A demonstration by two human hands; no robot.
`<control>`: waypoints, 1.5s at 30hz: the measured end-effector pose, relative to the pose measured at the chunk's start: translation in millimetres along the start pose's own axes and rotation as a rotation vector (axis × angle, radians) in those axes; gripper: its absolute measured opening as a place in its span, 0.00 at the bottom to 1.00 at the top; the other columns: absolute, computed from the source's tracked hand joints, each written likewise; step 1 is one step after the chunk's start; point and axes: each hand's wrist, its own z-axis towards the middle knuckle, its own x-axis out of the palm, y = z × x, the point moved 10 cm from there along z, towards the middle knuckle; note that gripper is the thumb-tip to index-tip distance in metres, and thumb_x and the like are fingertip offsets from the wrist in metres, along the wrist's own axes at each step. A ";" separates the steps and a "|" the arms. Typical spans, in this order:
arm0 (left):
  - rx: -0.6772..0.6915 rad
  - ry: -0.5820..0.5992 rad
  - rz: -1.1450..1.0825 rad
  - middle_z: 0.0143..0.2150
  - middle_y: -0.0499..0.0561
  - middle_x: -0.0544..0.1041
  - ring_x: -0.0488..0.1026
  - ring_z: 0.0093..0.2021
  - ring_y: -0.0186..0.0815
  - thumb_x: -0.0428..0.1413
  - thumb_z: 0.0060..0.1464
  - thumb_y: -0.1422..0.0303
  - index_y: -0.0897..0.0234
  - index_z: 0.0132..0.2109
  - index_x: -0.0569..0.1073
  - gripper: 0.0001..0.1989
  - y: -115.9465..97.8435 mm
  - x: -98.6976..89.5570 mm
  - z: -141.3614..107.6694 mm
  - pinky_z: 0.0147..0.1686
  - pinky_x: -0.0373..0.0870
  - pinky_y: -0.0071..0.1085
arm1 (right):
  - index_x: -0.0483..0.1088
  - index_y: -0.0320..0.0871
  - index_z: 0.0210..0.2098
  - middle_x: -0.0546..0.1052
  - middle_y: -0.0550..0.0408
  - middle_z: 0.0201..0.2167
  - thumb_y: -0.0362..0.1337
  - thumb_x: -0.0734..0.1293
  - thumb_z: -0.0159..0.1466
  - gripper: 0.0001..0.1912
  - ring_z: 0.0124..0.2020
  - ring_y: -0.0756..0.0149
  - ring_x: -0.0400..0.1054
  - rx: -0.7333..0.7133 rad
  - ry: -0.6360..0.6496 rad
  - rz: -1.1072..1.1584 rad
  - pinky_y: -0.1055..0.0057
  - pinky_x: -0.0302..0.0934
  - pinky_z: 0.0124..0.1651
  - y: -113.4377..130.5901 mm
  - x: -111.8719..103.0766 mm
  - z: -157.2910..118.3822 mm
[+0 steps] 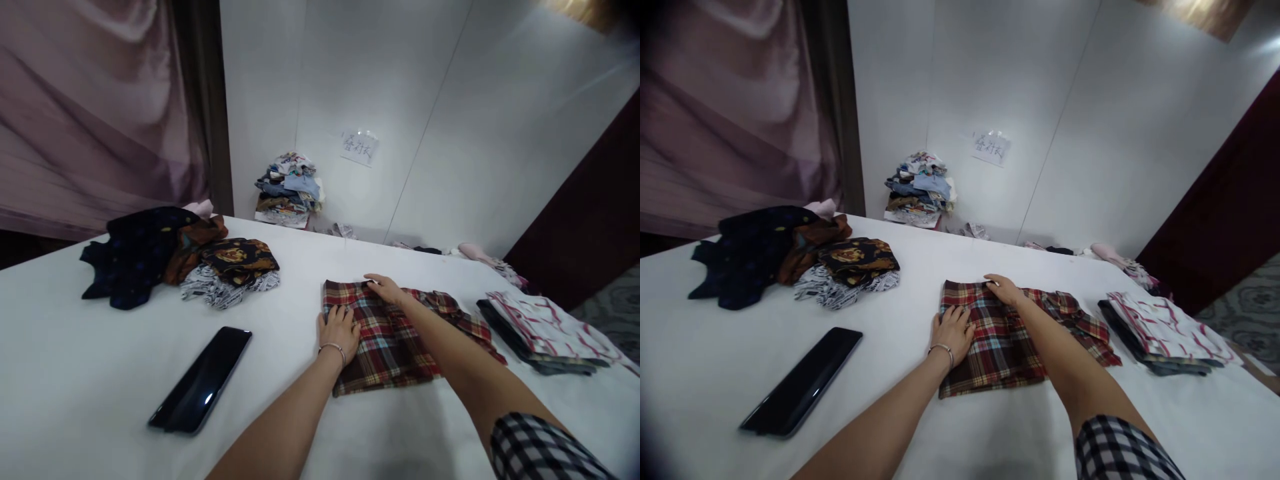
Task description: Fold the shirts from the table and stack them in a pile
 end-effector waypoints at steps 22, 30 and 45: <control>-0.002 0.001 -0.002 0.68 0.52 0.64 0.53 0.69 0.46 0.42 0.64 0.57 0.57 0.64 0.66 0.25 -0.2 0.7 -0.3 0.65 0.47 0.56 | 0.73 0.42 0.21 0.75 0.58 0.21 0.29 0.66 0.48 0.04 0.31 0.65 0.70 0.144 0.230 -0.010 0.72 0.63 0.38 -0.7 14.2 49.0; -0.005 0.002 0.001 0.68 0.52 0.64 0.53 0.69 0.46 0.43 0.64 0.57 0.57 0.63 0.66 0.24 2.4 2.9 1.2 0.65 0.48 0.56 | 0.70 0.42 0.24 0.71 0.60 0.17 0.34 0.71 0.48 0.06 0.21 0.72 0.63 0.249 0.198 0.332 0.76 0.59 0.26 -13.8 1.0 37.7; -0.015 0.017 0.009 0.68 0.52 0.64 0.53 0.69 0.46 0.43 0.64 0.58 0.57 0.63 0.67 0.24 1.3 0.0 0.9 0.66 0.47 0.56 | 0.70 0.42 0.30 0.72 0.60 0.21 0.33 0.71 0.54 0.05 0.22 0.71 0.66 0.420 0.094 0.754 0.72 0.65 0.29 -39.4 -3.4 4.8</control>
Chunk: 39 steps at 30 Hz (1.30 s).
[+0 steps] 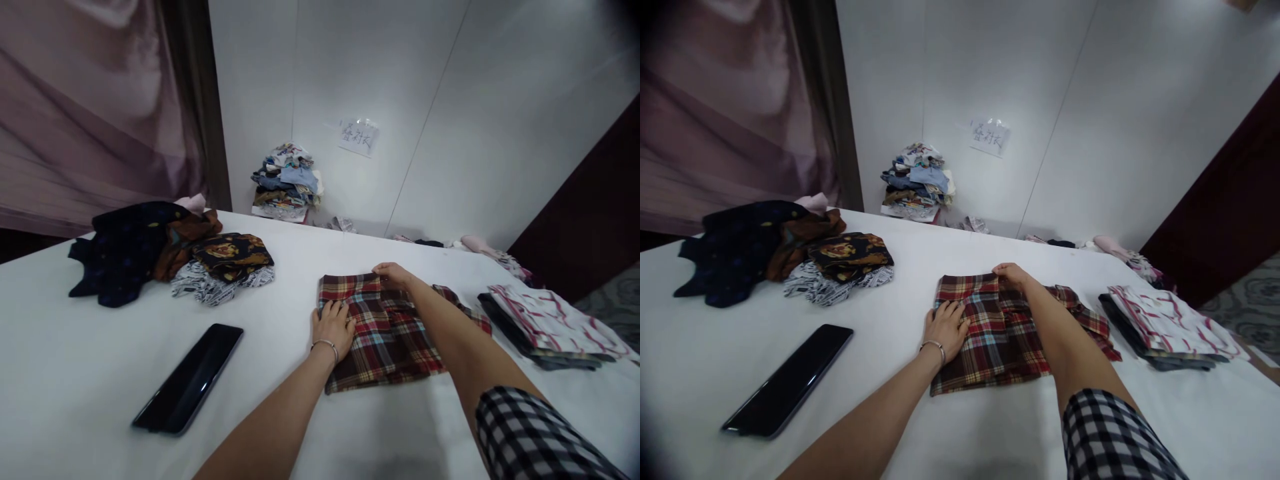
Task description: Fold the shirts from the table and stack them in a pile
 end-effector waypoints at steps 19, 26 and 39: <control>0.011 -0.009 -0.031 0.68 0.54 0.64 0.54 0.69 0.47 0.45 0.64 0.59 0.60 0.63 0.67 0.24 -1.2 -0.6 0.5 0.66 0.47 0.57 | 0.73 0.41 0.36 0.76 0.54 0.28 0.43 0.69 0.61 0.11 0.30 0.67 0.70 0.011 0.025 -0.025 0.70 0.66 0.35 -7.7 15.3 1.1; 0.010 -0.009 -0.040 0.68 0.55 0.64 0.53 0.69 0.47 0.45 0.64 0.59 0.60 0.63 0.67 0.24 -0.2 0.2 0.3 0.66 0.46 0.57 | 0.71 0.41 0.22 0.71 0.60 0.16 0.35 0.74 0.51 0.08 0.21 0.69 0.63 -0.018 -0.004 -0.210 0.70 0.63 0.29 -14.4 17.6 13.3; 0.009 -0.022 -0.028 0.68 0.53 0.64 0.53 0.70 0.46 0.44 0.64 0.59 0.59 0.63 0.67 0.24 -0.3 0.5 1.4 0.66 0.47 0.57 | 0.72 0.44 0.53 0.73 0.45 0.57 0.44 0.65 0.62 0.21 0.60 0.55 0.63 -0.463 -0.348 -0.478 0.58 0.56 0.63 33.3 13.4 -44.2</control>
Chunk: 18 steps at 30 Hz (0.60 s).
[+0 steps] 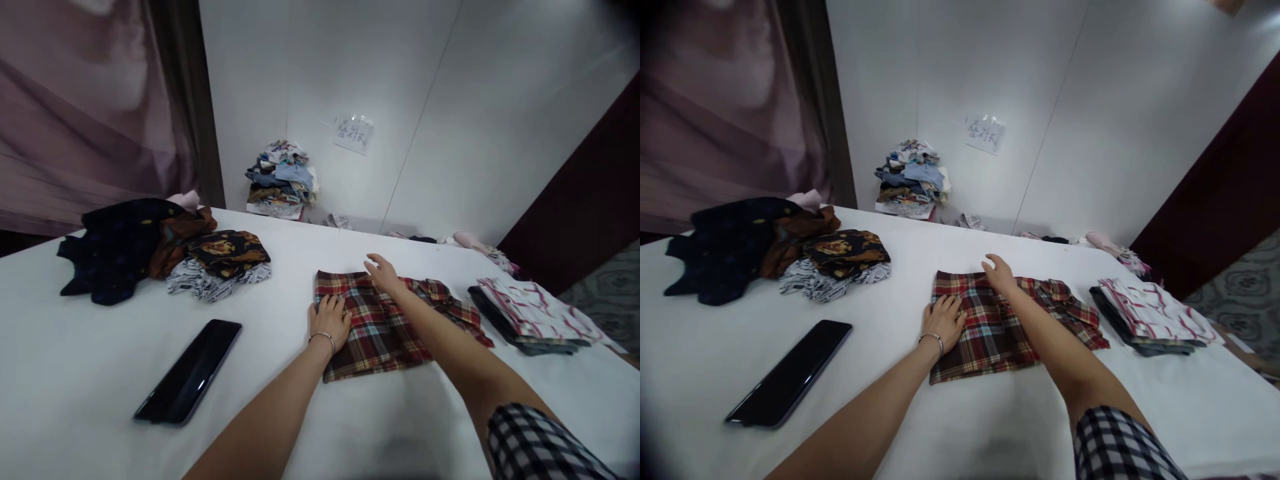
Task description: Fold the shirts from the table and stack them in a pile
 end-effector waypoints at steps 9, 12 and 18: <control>-0.047 -0.101 -0.199 0.68 0.57 0.63 0.55 0.70 0.45 0.50 0.60 0.61 0.62 0.60 0.71 0.23 19.0 -16.4 8.2 0.68 0.51 0.46 | 0.58 0.40 0.67 0.54 0.43 0.70 0.51 0.54 0.70 0.32 0.72 0.53 0.43 -0.053 0.331 -0.445 0.49 0.36 0.70 20.7 53.1 -95.4; -0.226 -0.239 -0.421 0.69 0.61 0.61 0.57 0.69 0.45 0.51 0.59 0.61 0.67 0.62 0.67 0.26 53.1 -36.0 6.5 0.67 0.54 0.41 | 0.57 0.41 0.68 0.51 0.44 0.71 0.52 0.56 0.69 0.34 0.73 0.53 0.38 -0.165 0.176 -0.386 0.50 0.30 0.71 41.5 30.3 -111.6; -0.363 -0.002 -0.668 0.44 0.60 0.82 0.77 0.49 0.50 0.60 0.50 0.62 0.68 0.48 0.76 0.19 54.5 -13.8 8.2 0.52 0.72 0.44 | 0.55 0.37 0.68 0.50 0.42 0.71 0.51 0.59 0.67 0.36 0.73 0.47 0.38 -0.067 0.326 -0.256 0.49 0.33 0.71 13.7 59.4 -147.8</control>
